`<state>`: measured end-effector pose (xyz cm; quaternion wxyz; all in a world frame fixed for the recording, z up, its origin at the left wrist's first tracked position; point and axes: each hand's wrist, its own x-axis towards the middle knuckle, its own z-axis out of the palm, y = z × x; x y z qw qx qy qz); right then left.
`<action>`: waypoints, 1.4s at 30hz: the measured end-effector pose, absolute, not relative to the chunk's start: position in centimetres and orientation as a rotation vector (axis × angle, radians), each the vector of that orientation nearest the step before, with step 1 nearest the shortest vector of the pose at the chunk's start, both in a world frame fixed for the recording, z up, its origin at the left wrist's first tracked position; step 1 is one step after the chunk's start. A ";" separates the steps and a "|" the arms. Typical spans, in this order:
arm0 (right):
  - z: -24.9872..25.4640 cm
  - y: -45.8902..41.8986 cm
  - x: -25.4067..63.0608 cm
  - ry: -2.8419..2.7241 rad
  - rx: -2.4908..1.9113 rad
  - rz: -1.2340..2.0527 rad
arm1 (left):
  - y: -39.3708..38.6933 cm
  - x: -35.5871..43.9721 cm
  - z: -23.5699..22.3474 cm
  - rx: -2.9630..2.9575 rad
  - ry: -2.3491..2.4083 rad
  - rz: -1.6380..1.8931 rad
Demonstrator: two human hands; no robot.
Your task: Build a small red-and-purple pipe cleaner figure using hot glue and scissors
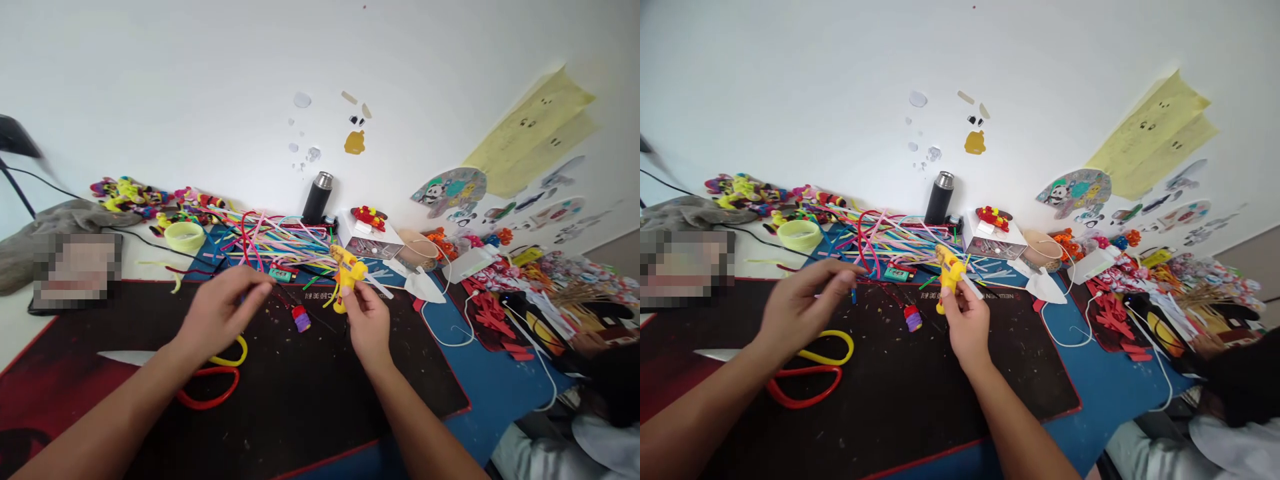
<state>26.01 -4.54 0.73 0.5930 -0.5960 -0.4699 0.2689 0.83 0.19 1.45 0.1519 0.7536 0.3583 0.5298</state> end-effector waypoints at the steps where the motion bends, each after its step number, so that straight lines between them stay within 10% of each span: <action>1: 0.6 -4.7 26.6 -1.088 -1.401 0.590 | 0.1 1.5 1.0 2.291 0.912 1.415; 11: -2.5 -7.9 29.0 -1.283 -1.585 0.208 | -0.2 4.8 -5.9 2.787 0.660 0.647; 42: -3.5 -10.1 31.7 -1.712 -2.040 0.268 | 0.6 4.0 -6.2 2.664 0.726 0.721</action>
